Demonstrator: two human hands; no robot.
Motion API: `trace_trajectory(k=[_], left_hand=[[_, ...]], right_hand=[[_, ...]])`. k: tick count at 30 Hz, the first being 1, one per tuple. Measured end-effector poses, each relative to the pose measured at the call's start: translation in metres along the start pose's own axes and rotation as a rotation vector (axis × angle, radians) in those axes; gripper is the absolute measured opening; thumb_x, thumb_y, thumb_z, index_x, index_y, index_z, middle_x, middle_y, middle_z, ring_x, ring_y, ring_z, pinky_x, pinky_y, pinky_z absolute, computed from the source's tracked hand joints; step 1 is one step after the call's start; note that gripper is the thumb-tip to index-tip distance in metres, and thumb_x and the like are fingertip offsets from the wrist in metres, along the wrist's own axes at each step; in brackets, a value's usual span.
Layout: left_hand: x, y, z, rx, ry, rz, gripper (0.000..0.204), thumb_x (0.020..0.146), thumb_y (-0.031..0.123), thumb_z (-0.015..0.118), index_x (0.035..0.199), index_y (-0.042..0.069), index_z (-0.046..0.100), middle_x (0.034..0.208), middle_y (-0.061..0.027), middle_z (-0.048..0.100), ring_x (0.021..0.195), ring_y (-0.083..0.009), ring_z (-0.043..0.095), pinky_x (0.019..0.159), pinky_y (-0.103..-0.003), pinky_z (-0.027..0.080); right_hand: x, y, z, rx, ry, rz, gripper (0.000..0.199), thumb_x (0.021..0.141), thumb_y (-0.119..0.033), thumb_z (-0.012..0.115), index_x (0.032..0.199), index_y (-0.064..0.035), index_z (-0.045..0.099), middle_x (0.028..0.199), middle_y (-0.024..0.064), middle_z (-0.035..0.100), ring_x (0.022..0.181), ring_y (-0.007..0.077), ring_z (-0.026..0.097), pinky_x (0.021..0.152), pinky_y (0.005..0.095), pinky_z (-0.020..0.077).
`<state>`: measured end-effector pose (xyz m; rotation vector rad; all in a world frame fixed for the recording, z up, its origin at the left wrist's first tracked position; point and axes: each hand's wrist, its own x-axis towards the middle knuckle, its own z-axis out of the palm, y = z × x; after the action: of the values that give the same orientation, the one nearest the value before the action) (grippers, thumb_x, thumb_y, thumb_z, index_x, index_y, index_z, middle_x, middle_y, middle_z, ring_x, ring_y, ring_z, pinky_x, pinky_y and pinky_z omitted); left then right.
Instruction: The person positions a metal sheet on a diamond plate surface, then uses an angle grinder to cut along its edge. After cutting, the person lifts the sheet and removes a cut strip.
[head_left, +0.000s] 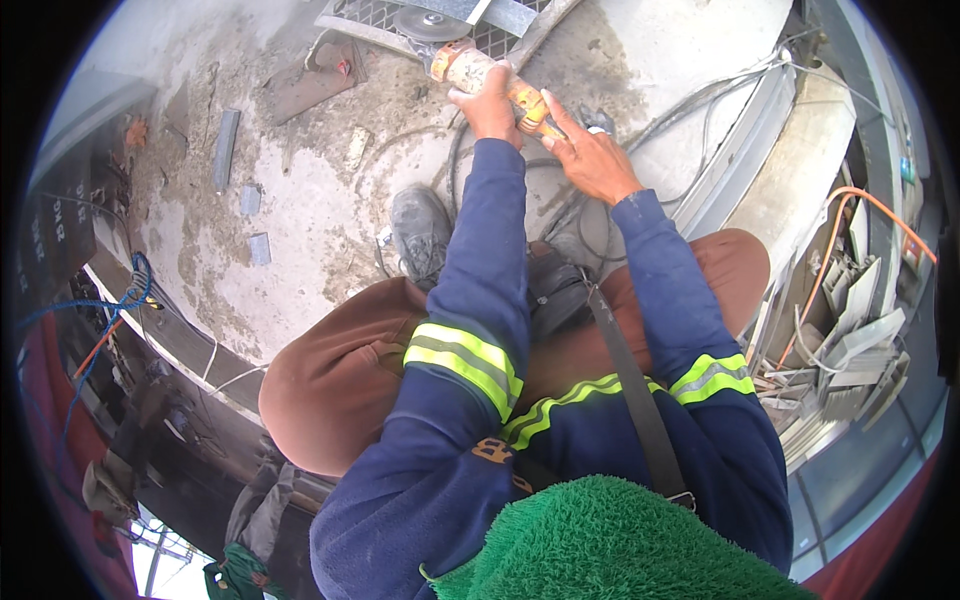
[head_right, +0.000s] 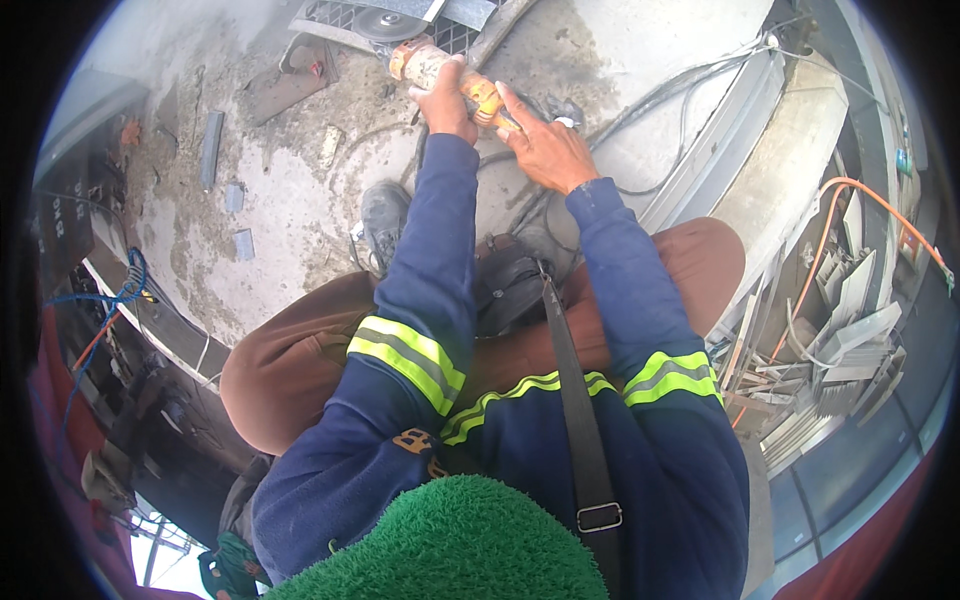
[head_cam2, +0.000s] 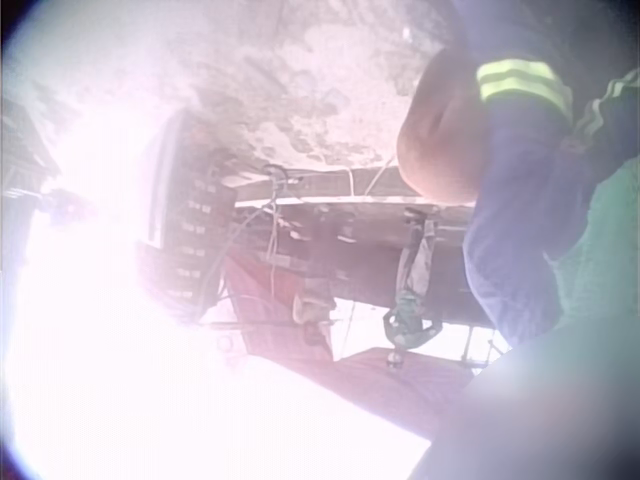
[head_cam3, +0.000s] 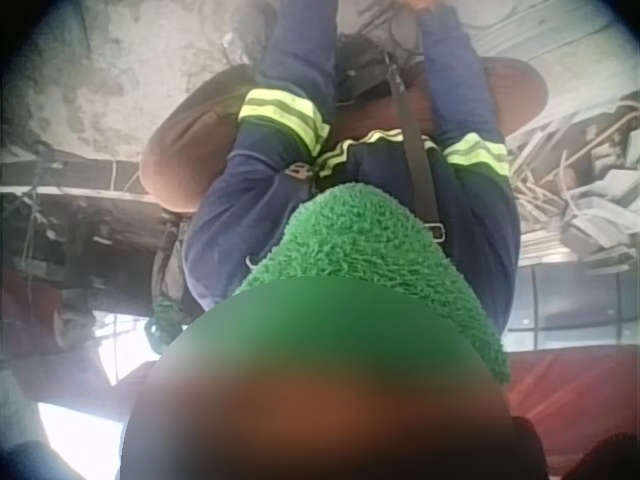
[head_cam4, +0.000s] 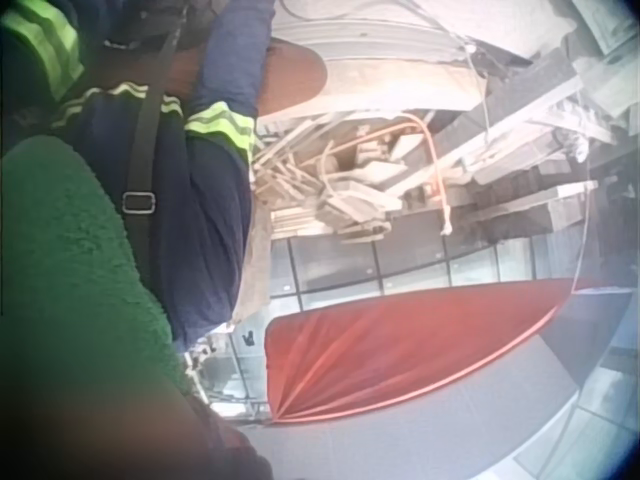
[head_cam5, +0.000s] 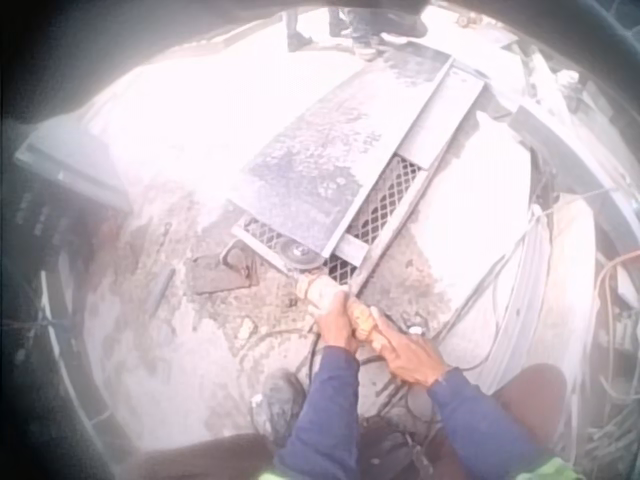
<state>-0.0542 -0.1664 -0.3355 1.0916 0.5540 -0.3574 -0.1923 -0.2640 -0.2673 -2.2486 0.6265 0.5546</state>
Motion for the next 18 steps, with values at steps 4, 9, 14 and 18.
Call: trace_trajectory(k=[4,9,14,18], left_hand=[[-0.0028,-0.003,-0.0006,-0.015,0.029,-0.022,0.111,0.087,0.014,0.088,0.169,-0.008,0.016,0.147,-0.0247,0.056,0.126,-0.0323,0.065,0.108,-0.046,0.055],[-0.0047,-0.0032,-0.0025,-0.019,-0.011,-0.018,0.114,0.087,0.014,0.088,0.17,-0.008,0.014,0.15,-0.0251,0.055,0.128,-0.0327,0.064,0.109,-0.045,0.055],[-0.007,-0.0048,-0.0031,-0.008,0.008,-0.028,0.114,0.087,0.013,0.088,0.17,-0.008,0.013,0.149,-0.0249,0.055,0.128,-0.0323,0.064,0.108,-0.045,0.055],[-0.0053,-0.0048,-0.0039,-0.02,-0.026,-0.029,0.115,0.087,0.013,0.088,0.17,-0.008,0.012,0.149,-0.0247,0.055,0.128,-0.0318,0.064,0.107,-0.045,0.056]], right_hand=[[-0.0014,0.0033,0.0025,-0.003,0.035,-0.02,0.074,0.113,-0.046,0.058,0.178,-0.0441,0.025,0.101,0.0263,0.08,0.098,0.0482,0.078,0.092,0.0554,0.0585],[-0.0038,0.0066,0.0043,-0.005,0.053,-0.038,0.074,0.112,-0.047,0.059,0.178,-0.0443,0.024,0.102,0.0262,0.08,0.098,0.0483,0.078,0.092,0.0561,0.0587],[-0.0055,0.0078,0.0038,0.01,0.046,-0.032,0.074,0.112,-0.047,0.059,0.178,-0.0442,0.025,0.104,0.0268,0.081,0.097,0.0489,0.078,0.091,0.0569,0.0595],[-0.0051,0.0076,0.0036,-0.002,0.057,-0.047,0.074,0.112,-0.046,0.058,0.178,-0.0436,0.026,0.104,0.0274,0.081,0.096,0.0503,0.077,0.09,0.0578,0.0596]])
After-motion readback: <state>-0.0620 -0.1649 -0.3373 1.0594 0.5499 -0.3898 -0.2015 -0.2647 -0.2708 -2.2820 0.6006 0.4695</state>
